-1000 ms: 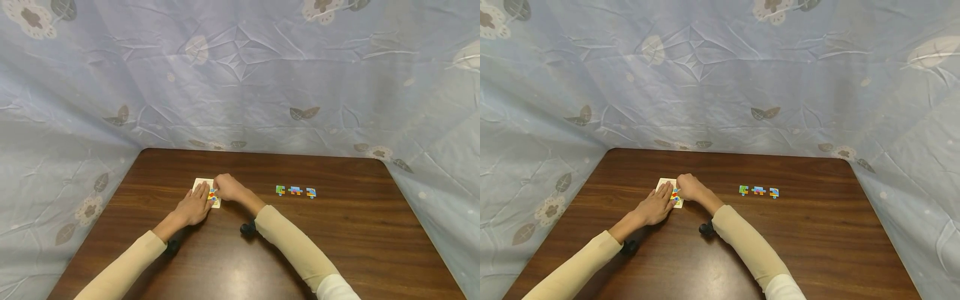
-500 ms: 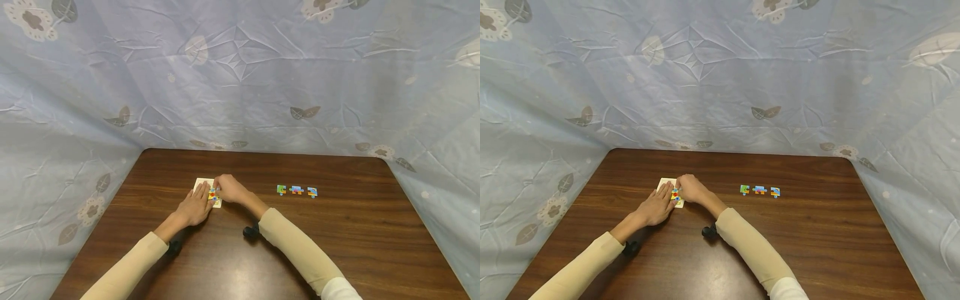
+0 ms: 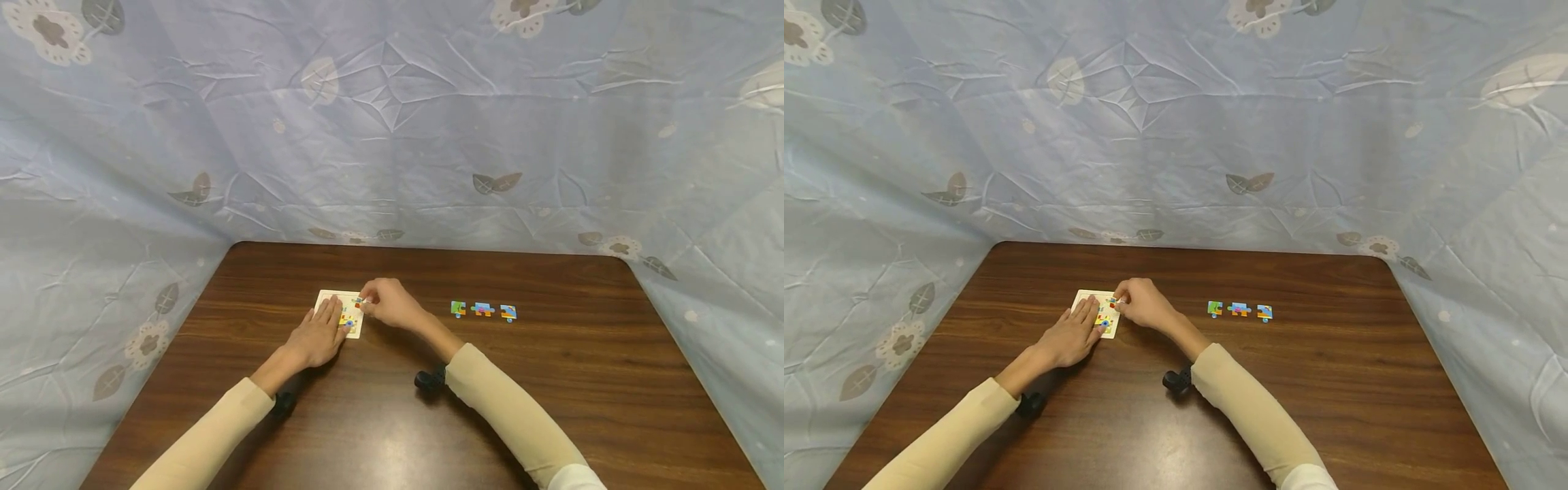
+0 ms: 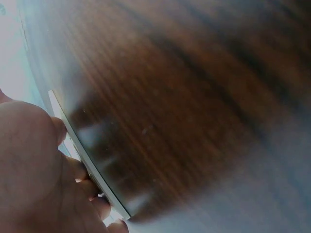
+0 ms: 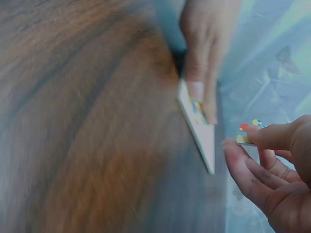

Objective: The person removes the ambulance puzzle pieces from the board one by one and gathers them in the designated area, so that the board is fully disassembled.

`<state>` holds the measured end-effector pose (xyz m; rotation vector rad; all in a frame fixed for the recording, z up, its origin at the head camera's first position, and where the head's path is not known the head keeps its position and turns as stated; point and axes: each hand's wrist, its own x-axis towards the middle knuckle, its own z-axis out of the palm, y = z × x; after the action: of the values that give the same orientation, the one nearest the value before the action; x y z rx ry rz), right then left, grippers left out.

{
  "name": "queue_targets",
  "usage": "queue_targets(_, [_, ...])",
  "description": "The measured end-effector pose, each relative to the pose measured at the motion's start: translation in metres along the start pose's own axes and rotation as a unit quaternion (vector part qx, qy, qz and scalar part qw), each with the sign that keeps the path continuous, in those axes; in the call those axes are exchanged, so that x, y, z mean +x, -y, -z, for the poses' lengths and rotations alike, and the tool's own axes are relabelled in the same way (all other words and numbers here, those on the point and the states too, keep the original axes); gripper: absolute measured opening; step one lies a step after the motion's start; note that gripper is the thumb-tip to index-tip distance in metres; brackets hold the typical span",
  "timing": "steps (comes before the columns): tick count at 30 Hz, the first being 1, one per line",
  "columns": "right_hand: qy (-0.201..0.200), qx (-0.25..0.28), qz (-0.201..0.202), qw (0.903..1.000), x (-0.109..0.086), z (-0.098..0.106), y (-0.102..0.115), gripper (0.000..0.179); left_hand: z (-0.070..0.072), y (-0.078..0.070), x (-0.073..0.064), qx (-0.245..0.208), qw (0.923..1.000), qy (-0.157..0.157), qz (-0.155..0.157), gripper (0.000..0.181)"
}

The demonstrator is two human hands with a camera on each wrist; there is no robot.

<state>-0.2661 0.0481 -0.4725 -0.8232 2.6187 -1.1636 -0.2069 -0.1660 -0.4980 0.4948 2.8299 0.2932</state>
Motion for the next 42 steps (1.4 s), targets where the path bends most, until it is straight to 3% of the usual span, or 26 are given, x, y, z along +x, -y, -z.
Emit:
queue_targets(5, [0.001,0.099,-0.028,0.9947,-0.021,0.026,-0.008,0.013,-0.001,-0.002,0.000,0.005,1.0000,0.007,-0.003,0.071])
queue_targets(10, [-0.037,0.134,-0.047,0.9892,-0.047,0.056,-0.019,0.020,0.000,-0.005,0.001,-0.004,0.9998,0.018,-0.010,0.072])
queue_targets(17, [-0.098,0.106,-0.044,0.9885,-0.079,0.089,-0.036,0.014,0.002,-0.001,-0.001,0.002,0.9999,0.013,-0.003,0.071])
queue_targets(30, [-0.119,0.104,-0.090,0.9833,-0.150,0.125,-0.074,0.026,0.002,0.003,-0.002,0.000,0.9999,0.016,-0.005,0.071])
queue_targets(42, [-0.149,0.085,-0.168,0.9708,-0.207,0.151,-0.099,0.028,0.003,0.000,0.000,0.010,0.9998,0.019,-0.006,0.071])
